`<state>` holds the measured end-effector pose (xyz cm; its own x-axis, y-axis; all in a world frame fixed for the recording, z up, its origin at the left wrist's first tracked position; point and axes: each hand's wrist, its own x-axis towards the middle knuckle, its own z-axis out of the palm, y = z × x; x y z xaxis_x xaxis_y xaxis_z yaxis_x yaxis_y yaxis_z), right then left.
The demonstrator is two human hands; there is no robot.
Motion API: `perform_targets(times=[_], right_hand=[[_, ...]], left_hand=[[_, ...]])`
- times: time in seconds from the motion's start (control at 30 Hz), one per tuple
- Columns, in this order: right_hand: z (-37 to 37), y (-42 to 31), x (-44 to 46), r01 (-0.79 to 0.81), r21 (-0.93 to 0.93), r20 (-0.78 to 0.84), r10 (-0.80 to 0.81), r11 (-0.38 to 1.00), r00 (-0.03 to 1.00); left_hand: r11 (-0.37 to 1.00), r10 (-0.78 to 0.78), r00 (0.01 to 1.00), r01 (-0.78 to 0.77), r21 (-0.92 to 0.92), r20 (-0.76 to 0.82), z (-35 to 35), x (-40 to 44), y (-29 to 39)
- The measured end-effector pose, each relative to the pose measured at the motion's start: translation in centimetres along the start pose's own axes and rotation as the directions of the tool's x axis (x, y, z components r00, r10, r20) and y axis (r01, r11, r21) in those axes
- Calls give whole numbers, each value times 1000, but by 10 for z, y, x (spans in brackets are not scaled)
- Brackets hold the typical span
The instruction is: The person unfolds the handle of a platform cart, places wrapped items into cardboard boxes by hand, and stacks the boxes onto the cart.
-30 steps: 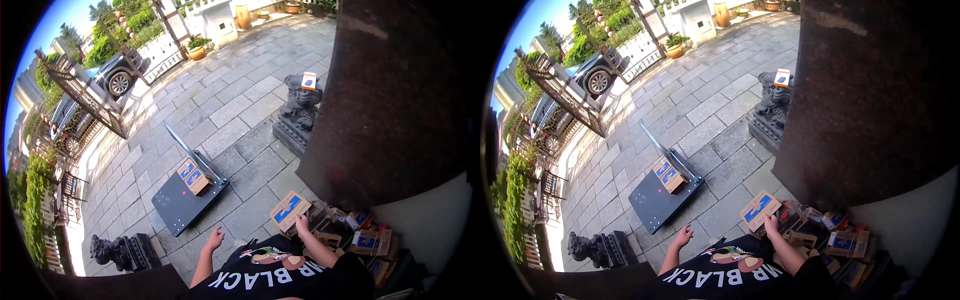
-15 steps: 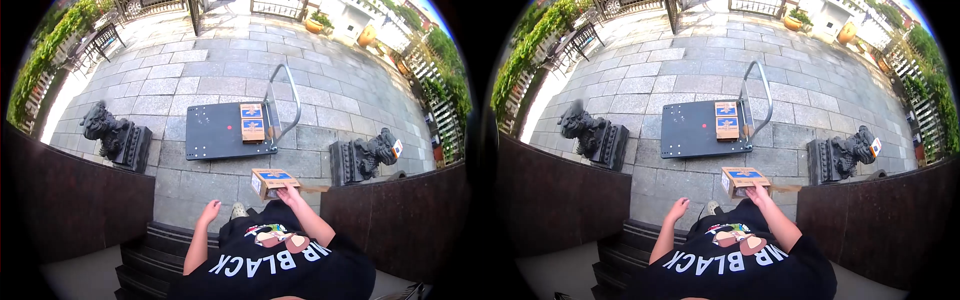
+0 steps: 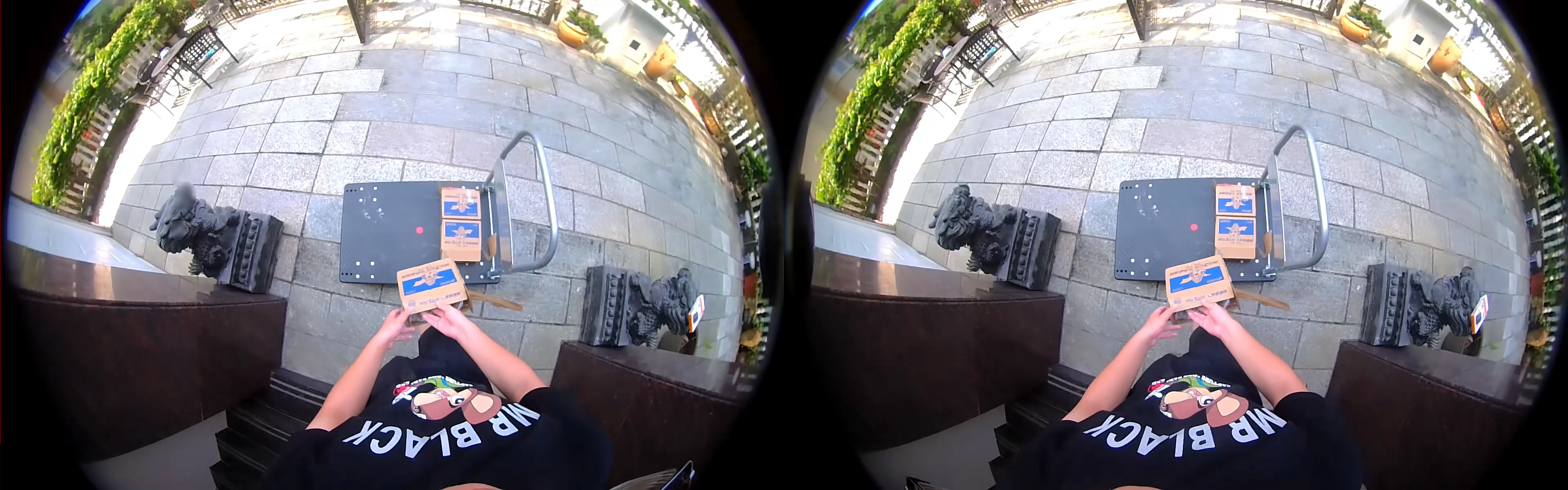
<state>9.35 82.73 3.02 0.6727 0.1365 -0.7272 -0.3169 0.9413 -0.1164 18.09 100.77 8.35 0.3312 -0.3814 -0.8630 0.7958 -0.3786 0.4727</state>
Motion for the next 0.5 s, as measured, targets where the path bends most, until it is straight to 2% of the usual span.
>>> perform_targets(times=[0.1, 0.13, 0.17, 0.23, 0.27, 0.3, 0.4, 0.43, 0.5], right_hand=[[19, -17, 38, -102, 7, 68, 101, 995, 993], [23, -21, 54, -137, 32, 35, 136, 990, 990], [25, -25, 68, -149, 45, 30, 148, 988, 989], [29, -33, 98, -151, 10, 42, 151, 988, 988], [30, -35, 115, -144, 35, 3, 144, 989, 990], [32, -41, 133, -153, 55, 3, 153, 987, 988], [23, -48, 189, -159, 74, -84, 165, 985, 983], [14, -49, 208, -161, 95, -91, 169, 982, 981], [-4, -50, 251, -77, 260, -247, 143, 963, 958]], left_hand=[[993, -26, 995, 37, 109, -99, -15, 41, 30], [993, -42, 984, 61, 105, -172, -20, 54, 40], [991, -59, 982, 79, 106, -178, -26, 66, 48], [984, 126, 984, -108, 143, -125, -38, 87, 67], [987, 120, 971, -95, 130, -208, -40, 99, 72], [987, 105, 971, -76, 140, -214, -49, 120, 70], [973, 229, 946, -217, 76, -232, -81, 193, 50], [977, 212, 950, -197, 86, -227, -88, 213, 51], [960, 248, 926, -196, 200, -283, -101, 259, 56]])
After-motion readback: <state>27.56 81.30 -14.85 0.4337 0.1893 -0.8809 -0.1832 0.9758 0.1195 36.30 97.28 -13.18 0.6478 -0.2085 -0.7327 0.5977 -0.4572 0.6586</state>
